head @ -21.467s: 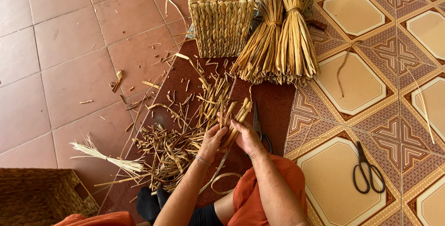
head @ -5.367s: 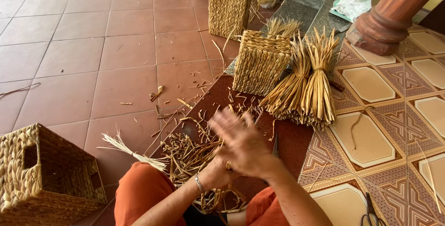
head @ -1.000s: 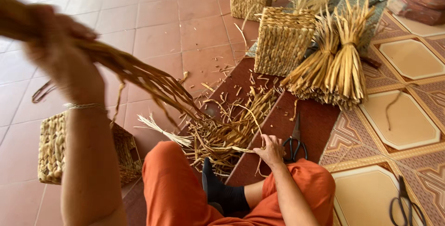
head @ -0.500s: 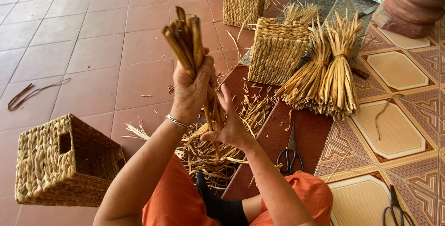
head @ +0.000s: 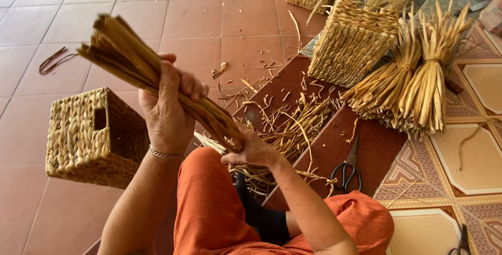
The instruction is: The person sits on the floor and processes bundles of dried plant strips. They use shears to trim the ends of the strips and separate them into smaller bundles, placing the finished bundles on the floor.
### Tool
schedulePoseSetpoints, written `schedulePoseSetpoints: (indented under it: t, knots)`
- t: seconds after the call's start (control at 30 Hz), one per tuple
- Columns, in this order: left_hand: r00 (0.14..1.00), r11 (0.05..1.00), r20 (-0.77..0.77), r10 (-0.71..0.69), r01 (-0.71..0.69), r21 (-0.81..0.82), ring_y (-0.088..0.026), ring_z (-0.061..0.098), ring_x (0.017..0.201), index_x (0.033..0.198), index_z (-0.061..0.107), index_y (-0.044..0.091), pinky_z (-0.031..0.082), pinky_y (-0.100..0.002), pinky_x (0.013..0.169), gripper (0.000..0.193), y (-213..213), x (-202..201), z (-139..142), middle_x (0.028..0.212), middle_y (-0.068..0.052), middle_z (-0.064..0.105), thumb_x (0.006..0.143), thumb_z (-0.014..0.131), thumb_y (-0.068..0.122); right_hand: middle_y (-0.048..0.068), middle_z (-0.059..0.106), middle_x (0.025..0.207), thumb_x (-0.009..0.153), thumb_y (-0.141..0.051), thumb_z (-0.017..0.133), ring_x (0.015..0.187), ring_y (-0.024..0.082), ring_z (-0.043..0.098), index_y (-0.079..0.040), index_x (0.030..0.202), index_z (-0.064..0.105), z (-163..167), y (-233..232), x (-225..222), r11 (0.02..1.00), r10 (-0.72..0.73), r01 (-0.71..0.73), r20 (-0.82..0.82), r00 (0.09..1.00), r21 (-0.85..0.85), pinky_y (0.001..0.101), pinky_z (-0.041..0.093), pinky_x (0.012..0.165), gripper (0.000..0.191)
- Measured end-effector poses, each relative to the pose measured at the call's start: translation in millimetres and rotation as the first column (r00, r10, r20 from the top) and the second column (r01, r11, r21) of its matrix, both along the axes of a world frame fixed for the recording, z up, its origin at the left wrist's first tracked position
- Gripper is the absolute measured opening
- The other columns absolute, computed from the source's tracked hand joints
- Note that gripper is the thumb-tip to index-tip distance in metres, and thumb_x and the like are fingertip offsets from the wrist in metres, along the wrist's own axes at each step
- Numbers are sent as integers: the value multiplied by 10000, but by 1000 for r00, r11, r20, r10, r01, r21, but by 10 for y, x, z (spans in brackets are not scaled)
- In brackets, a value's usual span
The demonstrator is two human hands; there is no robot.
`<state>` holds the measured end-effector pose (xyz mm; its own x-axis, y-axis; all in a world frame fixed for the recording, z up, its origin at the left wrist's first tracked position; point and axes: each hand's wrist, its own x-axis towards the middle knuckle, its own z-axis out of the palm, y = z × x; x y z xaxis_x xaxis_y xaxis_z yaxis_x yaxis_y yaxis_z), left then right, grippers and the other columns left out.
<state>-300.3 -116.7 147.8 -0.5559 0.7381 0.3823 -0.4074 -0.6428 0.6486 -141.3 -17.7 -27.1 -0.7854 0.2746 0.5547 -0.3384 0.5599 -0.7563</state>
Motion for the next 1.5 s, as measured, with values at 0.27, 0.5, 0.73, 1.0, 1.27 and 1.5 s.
schedulePoseSetpoints:
  t: [0.27,0.5,0.73,1.0,1.27,1.5]
  knots:
    - [919,924,93,382,-378,-64,-154,531,764,1270,516,49,489,-372,785,329,-840,-739,-104,766,0,482,1174,653,332,28,626,623,892,-297,772,486,116,556,-80,1036,739,379,204,360,931,119,95,538,835,-353,299,437,414,262]
    - [749,818,404,526,-316,-480,-249,655,973,1075,538,88,514,-455,1095,290,-1918,-599,-1921,926,-79,642,1123,520,374,151,690,722,901,-356,779,685,319,684,-71,981,716,457,43,523,974,-150,-40,769,621,222,445,536,665,302]
    - [486,798,636,600,-298,-524,-263,654,991,1015,551,102,519,-483,1077,293,-2521,-360,-2918,922,-82,653,1110,510,376,100,775,941,648,-475,866,916,277,726,-187,1206,699,213,-217,361,987,145,-122,891,430,-102,400,546,835,649]
    - [508,826,651,563,-339,-450,-267,630,983,1046,560,92,518,-478,1077,306,-2405,-364,-2707,918,-87,640,1112,538,390,91,779,858,718,-345,848,838,221,745,-108,1061,766,10,-619,312,986,151,-20,856,494,-163,345,555,805,424]
    - [958,288,199,208,135,-948,-324,711,1073,1224,664,-4,537,-464,967,479,-2531,-77,-2343,1114,-167,787,959,571,385,68,768,709,780,-272,794,692,194,752,-114,928,761,68,-409,315,991,122,1,913,388,-133,350,559,700,219]
    - [234,780,-966,-107,-583,-227,-303,607,1253,1432,486,99,515,-438,1058,717,-2073,381,-1516,1360,-124,627,829,819,295,114,743,867,791,-282,792,920,337,703,-129,907,771,-2,-426,172,967,-83,-173,878,471,185,499,514,834,193]
